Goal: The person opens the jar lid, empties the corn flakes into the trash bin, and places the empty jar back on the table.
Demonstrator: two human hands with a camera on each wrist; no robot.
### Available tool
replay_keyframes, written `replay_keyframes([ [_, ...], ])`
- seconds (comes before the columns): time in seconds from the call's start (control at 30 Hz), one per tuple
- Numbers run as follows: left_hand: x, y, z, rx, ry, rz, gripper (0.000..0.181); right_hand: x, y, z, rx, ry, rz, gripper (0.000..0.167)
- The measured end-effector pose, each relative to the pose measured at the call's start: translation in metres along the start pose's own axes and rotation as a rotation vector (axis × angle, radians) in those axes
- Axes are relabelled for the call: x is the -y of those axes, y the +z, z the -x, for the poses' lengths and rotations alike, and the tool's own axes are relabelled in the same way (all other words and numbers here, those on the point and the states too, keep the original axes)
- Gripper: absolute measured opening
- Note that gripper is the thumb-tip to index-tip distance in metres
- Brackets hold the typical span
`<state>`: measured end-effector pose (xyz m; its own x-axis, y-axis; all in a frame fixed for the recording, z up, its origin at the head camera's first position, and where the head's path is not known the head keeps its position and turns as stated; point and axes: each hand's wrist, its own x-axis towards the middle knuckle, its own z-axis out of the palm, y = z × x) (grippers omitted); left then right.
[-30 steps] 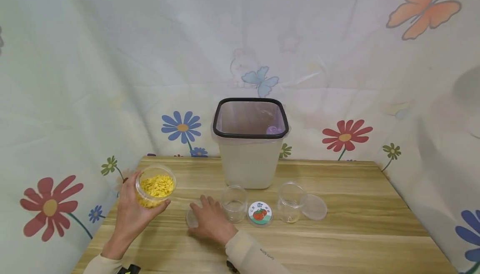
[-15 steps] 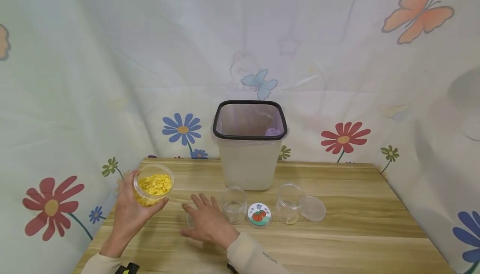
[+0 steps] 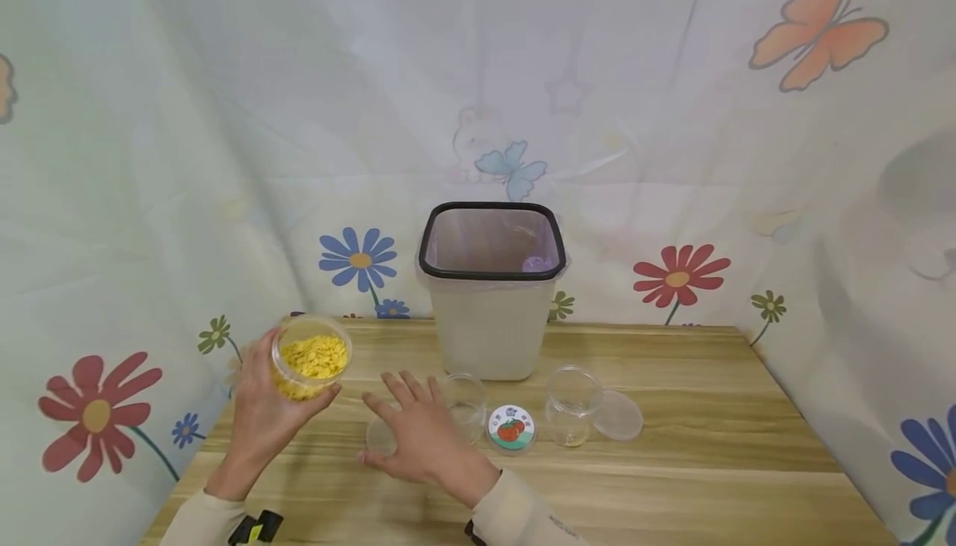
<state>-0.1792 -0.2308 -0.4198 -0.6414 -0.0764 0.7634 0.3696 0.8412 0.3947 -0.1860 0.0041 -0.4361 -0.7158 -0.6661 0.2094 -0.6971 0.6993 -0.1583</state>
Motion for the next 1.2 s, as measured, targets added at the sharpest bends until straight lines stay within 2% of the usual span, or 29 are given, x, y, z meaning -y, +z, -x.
replay_keyframes([
  [0.27, -0.007, 0.003, -0.009, 0.001, 0.030, 0.014, 0.117, -0.007, -0.029, 0.013, -0.086, -0.005, -0.006, 0.073],
  [0.63, -0.023, 0.012, -0.029, 0.007, 0.055, 0.074, 0.115, -0.022, -0.066, 0.026, -0.292, -0.026, -0.011, 0.072],
  [0.93, -0.044, 0.023, -0.048, 0.032, 0.102, 0.116, 0.112, -0.051, -0.101, 0.041, -0.443, -0.028, 0.018, 0.073],
  [1.2, -0.055, 0.030, -0.062, 0.010, 0.120, 0.134, 0.111, -0.075, -0.123, 0.045, -0.461, 0.018, 0.042, 0.073],
])
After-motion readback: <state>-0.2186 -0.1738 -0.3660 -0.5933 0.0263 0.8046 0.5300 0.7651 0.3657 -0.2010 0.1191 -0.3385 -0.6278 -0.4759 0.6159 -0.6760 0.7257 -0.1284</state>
